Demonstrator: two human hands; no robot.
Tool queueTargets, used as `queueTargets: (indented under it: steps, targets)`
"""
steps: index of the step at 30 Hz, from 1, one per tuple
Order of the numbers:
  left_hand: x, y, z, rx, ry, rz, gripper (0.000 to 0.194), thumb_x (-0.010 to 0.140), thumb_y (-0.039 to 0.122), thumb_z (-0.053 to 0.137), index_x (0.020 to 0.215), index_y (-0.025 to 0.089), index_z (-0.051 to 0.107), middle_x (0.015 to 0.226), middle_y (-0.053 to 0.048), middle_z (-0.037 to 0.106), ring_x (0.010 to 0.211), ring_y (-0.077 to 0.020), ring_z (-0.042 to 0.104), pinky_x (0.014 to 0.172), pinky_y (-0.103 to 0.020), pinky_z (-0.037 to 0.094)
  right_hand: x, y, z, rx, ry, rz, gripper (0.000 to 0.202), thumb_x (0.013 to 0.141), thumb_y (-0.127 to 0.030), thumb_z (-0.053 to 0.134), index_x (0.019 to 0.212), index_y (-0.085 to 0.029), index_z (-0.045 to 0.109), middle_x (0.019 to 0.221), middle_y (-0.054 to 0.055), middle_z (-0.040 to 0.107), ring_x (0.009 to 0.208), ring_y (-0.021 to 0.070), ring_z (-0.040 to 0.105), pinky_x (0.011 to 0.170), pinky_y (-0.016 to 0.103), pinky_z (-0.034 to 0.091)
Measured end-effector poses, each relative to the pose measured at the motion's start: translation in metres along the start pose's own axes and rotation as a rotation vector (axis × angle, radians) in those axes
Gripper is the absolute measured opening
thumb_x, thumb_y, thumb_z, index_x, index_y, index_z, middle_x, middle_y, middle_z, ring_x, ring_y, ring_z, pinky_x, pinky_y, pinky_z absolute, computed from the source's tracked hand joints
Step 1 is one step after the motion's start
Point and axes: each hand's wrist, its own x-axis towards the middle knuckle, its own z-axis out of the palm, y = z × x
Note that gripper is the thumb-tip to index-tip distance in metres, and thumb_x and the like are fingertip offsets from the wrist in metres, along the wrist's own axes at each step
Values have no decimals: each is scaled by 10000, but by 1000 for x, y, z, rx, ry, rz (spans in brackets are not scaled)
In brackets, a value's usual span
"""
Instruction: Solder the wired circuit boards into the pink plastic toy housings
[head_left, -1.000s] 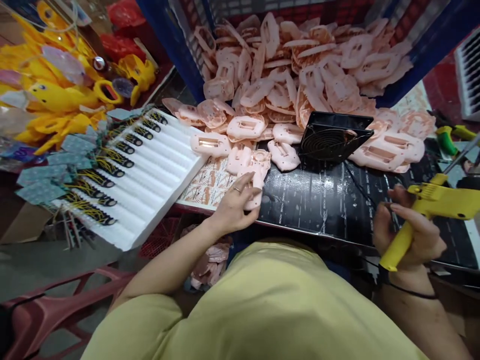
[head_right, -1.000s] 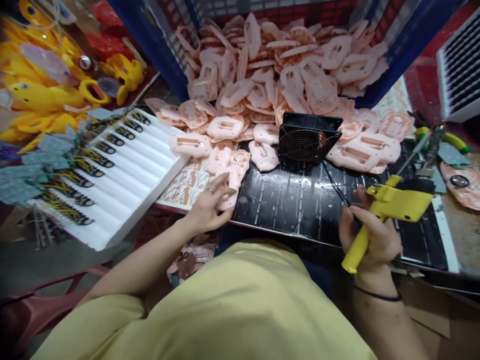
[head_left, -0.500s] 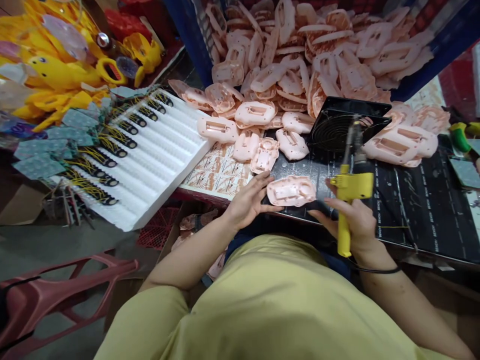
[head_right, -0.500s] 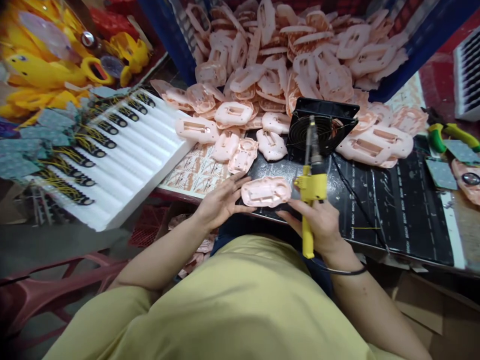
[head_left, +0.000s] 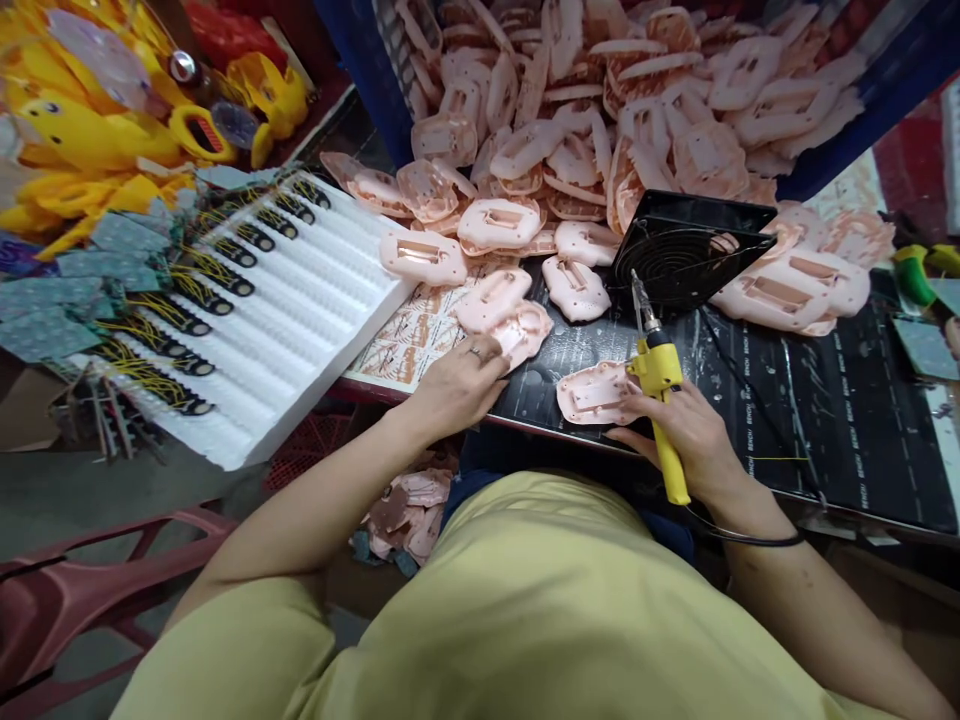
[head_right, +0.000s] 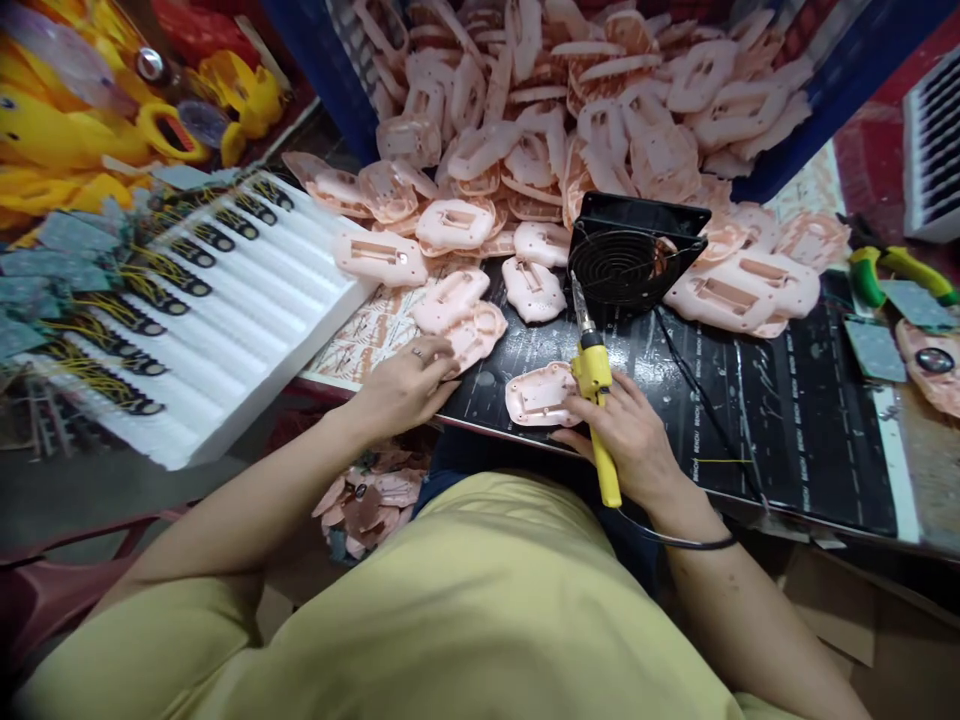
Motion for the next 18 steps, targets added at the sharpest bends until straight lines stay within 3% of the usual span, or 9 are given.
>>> queueTargets:
  steps: [3,8,10,12,13,16,18]
  targets:
    - [-14,-8,-14,-219,71,-3,165,971,251,543,959,159,679,1042,-128,703,996,-248,690,876,-365,576,-7,5,-6,-38,9,-33,478,852,-208,786,1285,-237,585,1110,59,742,1024,195,719,942,332,585]
    - [-1,-37,-12,-685,315,-507,292,918,478,628,919,187,636,832,-35,684,739,-169,658,699,-276,555,-11,9,-3,-97,42,-22,470,864,-163,763,1294,-259,597,1072,33,751,906,152,730,848,262,588]
    - [8,-40,-5,-868,405,-600,360,899,554,638,879,198,587,735,-7,650,642,-154,639,667,-282,569,-14,9,-2,-97,34,-40,453,865,-165,766,1280,-251,607,1072,31,751,916,144,725,855,250,581]
    - [13,-33,0,-884,431,-525,336,934,533,615,913,201,569,792,-29,696,706,-172,696,712,-304,599,-18,9,-5,-67,31,-68,430,859,-178,777,1253,-250,623,1063,22,751,941,140,721,864,235,575]
    - [13,-27,3,-813,410,-425,290,959,485,603,942,197,576,895,-65,736,821,-193,734,777,-324,612,-20,8,-8,-41,26,-75,417,856,-186,782,1238,-251,631,1052,17,751,948,138,720,870,229,573]
    - [13,-14,10,-481,218,-18,146,994,307,579,968,171,626,1234,-159,724,1191,-252,691,1022,-413,570,-23,5,-16,26,5,-63,373,861,-207,780,1206,-247,644,975,2,748,910,132,720,891,222,570]
    - [13,-12,16,-306,123,168,123,1003,225,555,972,153,650,1288,-179,704,1252,-264,663,1084,-452,539,-23,4,-20,30,-22,-38,376,871,-208,768,1222,-240,634,948,6,741,895,139,720,894,231,569]
